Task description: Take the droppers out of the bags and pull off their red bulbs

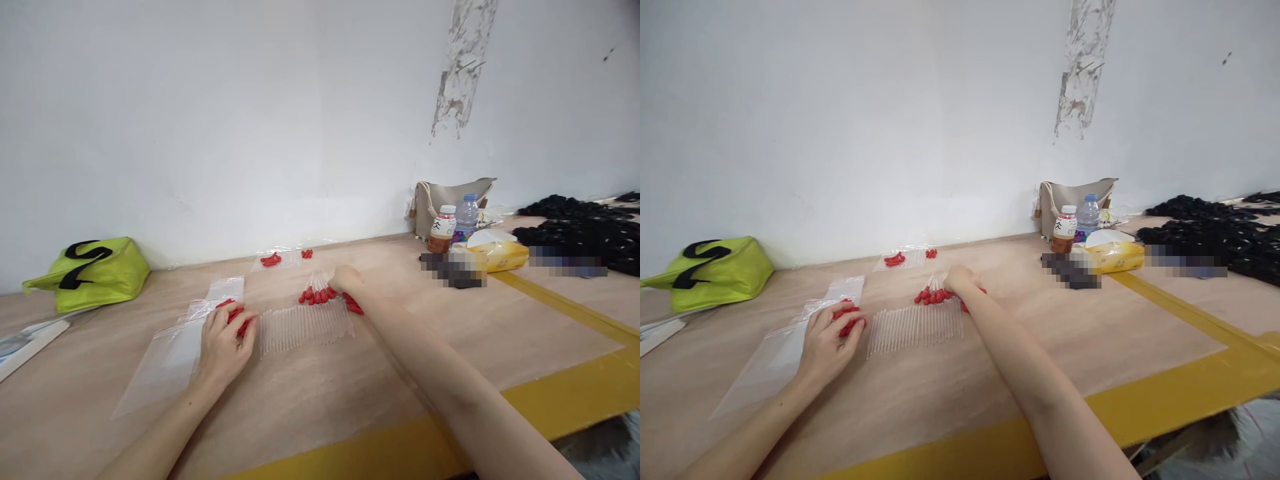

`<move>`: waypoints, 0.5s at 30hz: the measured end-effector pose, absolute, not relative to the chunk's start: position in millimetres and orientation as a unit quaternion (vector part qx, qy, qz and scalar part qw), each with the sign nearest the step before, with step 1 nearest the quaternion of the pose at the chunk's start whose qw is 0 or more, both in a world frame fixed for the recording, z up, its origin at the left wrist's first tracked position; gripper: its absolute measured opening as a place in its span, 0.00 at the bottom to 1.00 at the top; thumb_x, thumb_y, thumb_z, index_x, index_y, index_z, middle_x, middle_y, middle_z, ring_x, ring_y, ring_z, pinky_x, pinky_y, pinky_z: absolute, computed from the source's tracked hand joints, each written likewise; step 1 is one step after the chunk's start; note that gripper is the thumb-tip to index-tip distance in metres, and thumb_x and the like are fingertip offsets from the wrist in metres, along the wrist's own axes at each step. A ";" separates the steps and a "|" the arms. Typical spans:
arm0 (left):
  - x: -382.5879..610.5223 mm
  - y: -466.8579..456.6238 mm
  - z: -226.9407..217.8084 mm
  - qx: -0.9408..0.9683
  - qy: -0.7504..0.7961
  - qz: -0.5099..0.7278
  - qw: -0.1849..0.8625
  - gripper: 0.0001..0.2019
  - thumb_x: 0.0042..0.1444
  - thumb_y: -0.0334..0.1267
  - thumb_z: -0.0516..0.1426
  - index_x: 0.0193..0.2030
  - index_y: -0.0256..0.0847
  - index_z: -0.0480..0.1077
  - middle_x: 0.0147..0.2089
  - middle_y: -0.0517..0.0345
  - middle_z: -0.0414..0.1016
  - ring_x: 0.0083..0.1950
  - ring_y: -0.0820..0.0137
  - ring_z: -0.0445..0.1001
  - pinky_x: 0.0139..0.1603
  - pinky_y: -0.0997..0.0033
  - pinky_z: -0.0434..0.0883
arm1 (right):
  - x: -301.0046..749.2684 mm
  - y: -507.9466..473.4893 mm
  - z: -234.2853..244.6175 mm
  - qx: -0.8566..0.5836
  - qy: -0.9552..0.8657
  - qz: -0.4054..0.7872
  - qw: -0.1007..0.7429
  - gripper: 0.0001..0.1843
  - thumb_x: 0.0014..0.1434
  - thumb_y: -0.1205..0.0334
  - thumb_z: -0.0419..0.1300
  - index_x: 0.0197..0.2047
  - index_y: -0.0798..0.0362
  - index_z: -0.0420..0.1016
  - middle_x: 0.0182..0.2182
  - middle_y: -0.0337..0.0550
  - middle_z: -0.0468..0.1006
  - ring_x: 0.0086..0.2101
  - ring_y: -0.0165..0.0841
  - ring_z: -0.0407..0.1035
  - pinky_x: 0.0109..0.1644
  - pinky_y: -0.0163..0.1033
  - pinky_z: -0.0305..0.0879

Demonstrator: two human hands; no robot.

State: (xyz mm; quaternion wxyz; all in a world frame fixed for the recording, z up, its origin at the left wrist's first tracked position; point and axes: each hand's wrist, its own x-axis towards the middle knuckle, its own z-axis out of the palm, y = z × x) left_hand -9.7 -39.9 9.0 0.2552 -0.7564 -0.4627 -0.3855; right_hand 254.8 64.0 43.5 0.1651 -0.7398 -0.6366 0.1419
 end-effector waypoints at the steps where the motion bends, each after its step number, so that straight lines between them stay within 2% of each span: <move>1: -10.2 -39.8 9.4 -0.756 -0.463 -0.386 0.256 0.07 0.51 0.35 0.54 0.35 0.41 0.72 0.43 0.52 0.67 0.46 0.63 0.66 0.48 0.61 0.63 | 256.6 63.5 47.6 -0.732 -0.644 0.150 0.163 0.04 0.38 0.65 0.63 0.20 0.57 0.74 0.19 0.45 0.73 0.25 0.34 0.69 0.26 0.34 0.61; 6: -8.6 -42.3 11.7 -0.760 -0.450 -0.394 0.255 0.09 0.52 0.35 0.54 0.40 0.40 0.71 0.43 0.51 0.68 0.46 0.63 0.66 0.48 0.61 0.63 | 279.8 33.5 62.5 -0.646 -0.714 0.161 0.218 0.11 0.49 0.58 0.55 0.26 0.55 0.75 0.21 0.39 0.73 0.23 0.28 0.65 0.26 0.32 0.56; 9: 6.0 -50.2 10.4 -0.773 -0.419 -0.396 0.265 0.15 0.52 0.35 0.54 0.48 0.38 0.66 0.45 0.49 0.68 0.48 0.62 0.65 0.50 0.59 0.62 | 293.5 -4.5 50.4 -0.563 -0.776 0.133 0.252 0.09 0.49 0.59 0.55 0.25 0.53 0.74 0.23 0.36 0.73 0.27 0.26 0.64 0.33 0.32 0.56; 12: 31.2 -62.7 6.6 -0.813 -0.358 -0.365 0.279 0.19 0.53 0.34 0.54 0.53 0.40 0.63 0.50 0.48 0.67 0.52 0.60 0.63 0.53 0.57 0.59 | 296.6 -40.5 26.1 -0.354 -0.883 -0.079 0.298 0.10 0.51 0.60 0.55 0.22 0.54 0.71 0.22 0.38 0.71 0.29 0.28 0.62 0.39 0.38 0.51; 15: 53.6 -73.1 2.7 -0.853 -0.291 -0.332 0.278 0.16 0.54 0.33 0.53 0.51 0.43 0.65 0.50 0.50 0.69 0.53 0.61 0.63 0.54 0.56 0.57 | 290.0 -62.7 6.2 -0.264 -0.888 -0.204 0.317 0.12 0.54 0.61 0.53 0.22 0.54 0.69 0.20 0.38 0.69 0.28 0.28 0.59 0.40 0.40 0.48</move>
